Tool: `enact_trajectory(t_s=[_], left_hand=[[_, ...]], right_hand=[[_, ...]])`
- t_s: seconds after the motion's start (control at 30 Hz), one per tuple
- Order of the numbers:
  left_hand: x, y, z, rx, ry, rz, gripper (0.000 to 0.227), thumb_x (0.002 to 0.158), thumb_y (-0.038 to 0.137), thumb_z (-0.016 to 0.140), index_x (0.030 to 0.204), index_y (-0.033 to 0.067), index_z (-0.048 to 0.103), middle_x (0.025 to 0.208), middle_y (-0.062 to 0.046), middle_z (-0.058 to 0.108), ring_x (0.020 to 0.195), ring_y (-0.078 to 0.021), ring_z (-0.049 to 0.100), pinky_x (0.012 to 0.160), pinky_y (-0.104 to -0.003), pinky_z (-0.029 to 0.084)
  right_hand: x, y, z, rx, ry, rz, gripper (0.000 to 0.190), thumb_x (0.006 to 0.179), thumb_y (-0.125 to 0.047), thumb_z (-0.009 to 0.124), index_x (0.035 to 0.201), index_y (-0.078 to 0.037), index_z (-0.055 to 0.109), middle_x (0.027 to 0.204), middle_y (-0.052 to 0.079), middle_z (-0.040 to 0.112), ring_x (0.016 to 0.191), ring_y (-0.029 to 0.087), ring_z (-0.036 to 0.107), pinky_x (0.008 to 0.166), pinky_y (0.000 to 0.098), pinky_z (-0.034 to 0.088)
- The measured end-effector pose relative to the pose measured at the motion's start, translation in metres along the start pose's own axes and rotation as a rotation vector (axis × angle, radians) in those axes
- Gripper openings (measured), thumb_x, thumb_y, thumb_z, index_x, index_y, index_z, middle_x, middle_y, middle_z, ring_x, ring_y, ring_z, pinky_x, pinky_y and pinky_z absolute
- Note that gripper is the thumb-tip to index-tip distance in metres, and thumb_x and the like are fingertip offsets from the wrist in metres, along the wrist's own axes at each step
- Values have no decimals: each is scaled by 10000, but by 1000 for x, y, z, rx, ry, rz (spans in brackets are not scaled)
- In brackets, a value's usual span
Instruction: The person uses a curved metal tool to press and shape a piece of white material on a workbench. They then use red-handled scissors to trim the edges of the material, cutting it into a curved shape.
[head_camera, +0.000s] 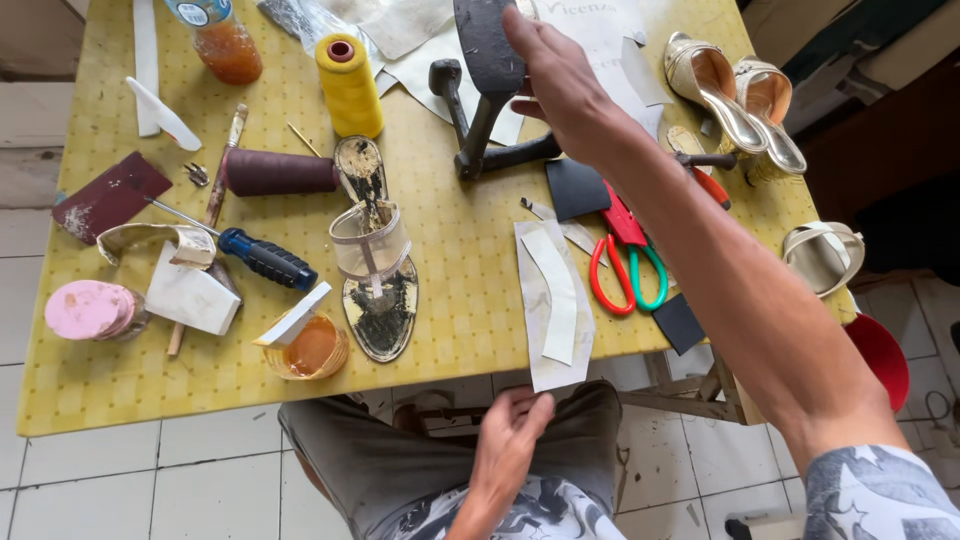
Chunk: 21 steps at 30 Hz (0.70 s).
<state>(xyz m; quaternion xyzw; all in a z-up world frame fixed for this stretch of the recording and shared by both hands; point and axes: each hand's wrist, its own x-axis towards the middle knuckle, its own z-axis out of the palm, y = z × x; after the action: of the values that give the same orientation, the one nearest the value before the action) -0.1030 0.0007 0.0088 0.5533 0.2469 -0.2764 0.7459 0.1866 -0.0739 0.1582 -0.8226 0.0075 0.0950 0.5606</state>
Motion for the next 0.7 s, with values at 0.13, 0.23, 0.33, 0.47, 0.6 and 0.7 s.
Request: enact_trajectory(t_s=[0.13,0.23,0.33,0.47,0.6,0.7], left_hand=[[17,0,13,185,25,168,339,869,433,606,800,105,654,801,-16,714,778,-122,655,679,-278,498],[3,2,5,263,98,484,227,910,275,613,822,80,689,818,-3,702,713,-102,602,605,-281,466],[-14,8,-19,277,106,762,212,904,221,571,961,61,698,1161,-94,662,987,-209,652,774,-353,572],[-33,20,-42,-133,-1,518,470,888,220,526,1336,90,582,1258,-128,705,1142,-237,665,971,-368,570],[-71,18,-57,-340,80,363,639,737,150,557,1354,-12,583,1301,-186,714,1195,-268,673,992,-358,527],[-91,30,-83,-315,-40,754,492,633,6,484,1049,-140,702,1420,-260,540,1344,-360,509,1069,-429,419]], right_hand=[[17,-17,19,406,31,156,483,785,-481,532,1051,-78,559,900,87,698,730,189,705,659,285,570],[31,-10,28,461,54,119,477,780,-437,611,1012,-26,541,790,137,679,599,193,656,505,288,563],[34,-16,41,331,38,67,410,831,-369,654,1039,-26,573,759,111,665,600,171,637,508,288,577],[4,-34,68,-74,-12,15,327,858,-408,640,1005,-116,634,775,15,651,619,109,601,508,244,499],[-10,-37,62,24,-32,53,298,872,-348,657,1020,-92,619,742,52,664,597,129,632,499,254,531],[-33,-36,51,47,46,138,293,926,-383,587,987,-97,591,727,30,616,553,111,565,474,235,503]])
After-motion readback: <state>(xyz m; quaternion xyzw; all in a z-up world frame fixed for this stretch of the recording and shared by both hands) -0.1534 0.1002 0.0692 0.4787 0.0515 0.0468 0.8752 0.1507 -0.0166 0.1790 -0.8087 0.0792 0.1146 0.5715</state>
